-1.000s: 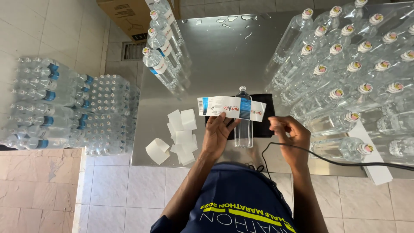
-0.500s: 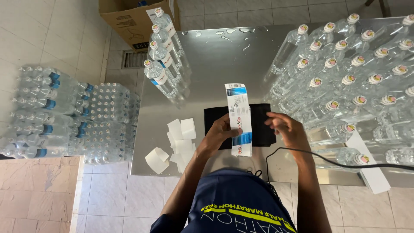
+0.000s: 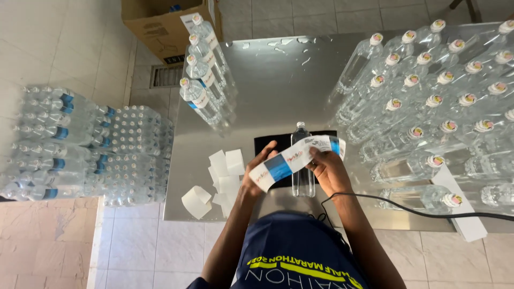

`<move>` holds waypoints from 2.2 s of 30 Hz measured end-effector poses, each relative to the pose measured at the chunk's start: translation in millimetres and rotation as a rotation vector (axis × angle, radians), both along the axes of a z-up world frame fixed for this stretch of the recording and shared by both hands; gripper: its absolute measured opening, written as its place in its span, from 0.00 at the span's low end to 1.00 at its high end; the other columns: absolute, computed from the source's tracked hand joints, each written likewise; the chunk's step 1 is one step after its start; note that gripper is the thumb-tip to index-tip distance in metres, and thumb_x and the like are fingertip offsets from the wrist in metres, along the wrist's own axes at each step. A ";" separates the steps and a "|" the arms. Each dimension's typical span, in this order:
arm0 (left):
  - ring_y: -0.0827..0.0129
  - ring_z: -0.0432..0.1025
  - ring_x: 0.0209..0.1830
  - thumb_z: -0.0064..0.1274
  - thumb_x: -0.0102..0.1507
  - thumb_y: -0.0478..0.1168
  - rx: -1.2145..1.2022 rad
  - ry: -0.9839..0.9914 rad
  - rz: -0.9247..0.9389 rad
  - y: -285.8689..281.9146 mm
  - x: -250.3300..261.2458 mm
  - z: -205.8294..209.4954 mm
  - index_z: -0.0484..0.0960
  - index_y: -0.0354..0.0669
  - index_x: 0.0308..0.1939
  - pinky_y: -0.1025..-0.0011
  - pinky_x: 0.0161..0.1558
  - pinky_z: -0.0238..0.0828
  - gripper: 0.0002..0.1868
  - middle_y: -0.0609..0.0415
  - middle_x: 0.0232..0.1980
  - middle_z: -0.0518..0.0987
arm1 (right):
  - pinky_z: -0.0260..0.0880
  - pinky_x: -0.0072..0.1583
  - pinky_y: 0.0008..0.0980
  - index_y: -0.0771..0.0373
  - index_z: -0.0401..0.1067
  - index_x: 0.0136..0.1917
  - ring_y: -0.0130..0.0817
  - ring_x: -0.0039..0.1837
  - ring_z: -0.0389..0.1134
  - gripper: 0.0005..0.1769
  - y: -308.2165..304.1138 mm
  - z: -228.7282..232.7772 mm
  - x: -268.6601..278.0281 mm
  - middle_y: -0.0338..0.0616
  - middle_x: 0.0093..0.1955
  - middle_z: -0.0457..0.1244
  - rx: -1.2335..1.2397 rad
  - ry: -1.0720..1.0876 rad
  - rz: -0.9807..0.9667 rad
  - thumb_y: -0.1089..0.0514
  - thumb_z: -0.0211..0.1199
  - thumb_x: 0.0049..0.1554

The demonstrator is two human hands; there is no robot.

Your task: Manually applying adhesive labels to plastic water bottles on a production table

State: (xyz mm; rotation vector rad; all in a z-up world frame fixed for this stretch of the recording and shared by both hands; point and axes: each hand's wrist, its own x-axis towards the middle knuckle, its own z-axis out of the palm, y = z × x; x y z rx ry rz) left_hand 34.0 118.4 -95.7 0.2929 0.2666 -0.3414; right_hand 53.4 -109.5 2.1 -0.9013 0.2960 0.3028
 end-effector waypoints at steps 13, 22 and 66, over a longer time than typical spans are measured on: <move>0.64 0.84 0.59 0.57 0.73 0.33 0.182 0.027 0.022 -69.5 -19.0 -25.0 0.87 0.52 0.40 0.48 0.74 0.71 0.10 0.58 0.46 0.91 | 0.84 0.63 0.50 0.76 0.80 0.48 0.44 0.48 0.79 0.09 -19.3 -52.6 -15.9 0.51 0.43 0.73 0.037 0.238 -0.185 0.68 0.77 0.57; 0.68 0.76 0.30 0.78 0.60 0.38 0.594 0.359 0.337 -94.3 2.4 32.5 0.73 0.38 0.26 0.60 0.51 0.87 0.24 0.58 0.27 0.69 | 0.86 0.51 0.45 0.78 0.81 0.47 0.41 0.44 0.78 0.26 -19.5 -99.2 7.1 0.52 0.43 0.71 -0.350 0.230 -0.302 0.56 0.90 0.49; 0.64 0.76 0.48 0.79 0.57 0.40 0.801 0.485 0.359 -98.8 56.1 35.3 0.85 0.33 0.35 0.50 0.69 0.69 0.17 0.50 0.36 0.77 | 0.87 0.56 0.44 0.62 0.80 0.56 0.41 0.51 0.79 0.22 -26.7 -144.9 47.6 0.43 0.48 0.74 -0.441 0.259 -0.208 0.55 0.86 0.53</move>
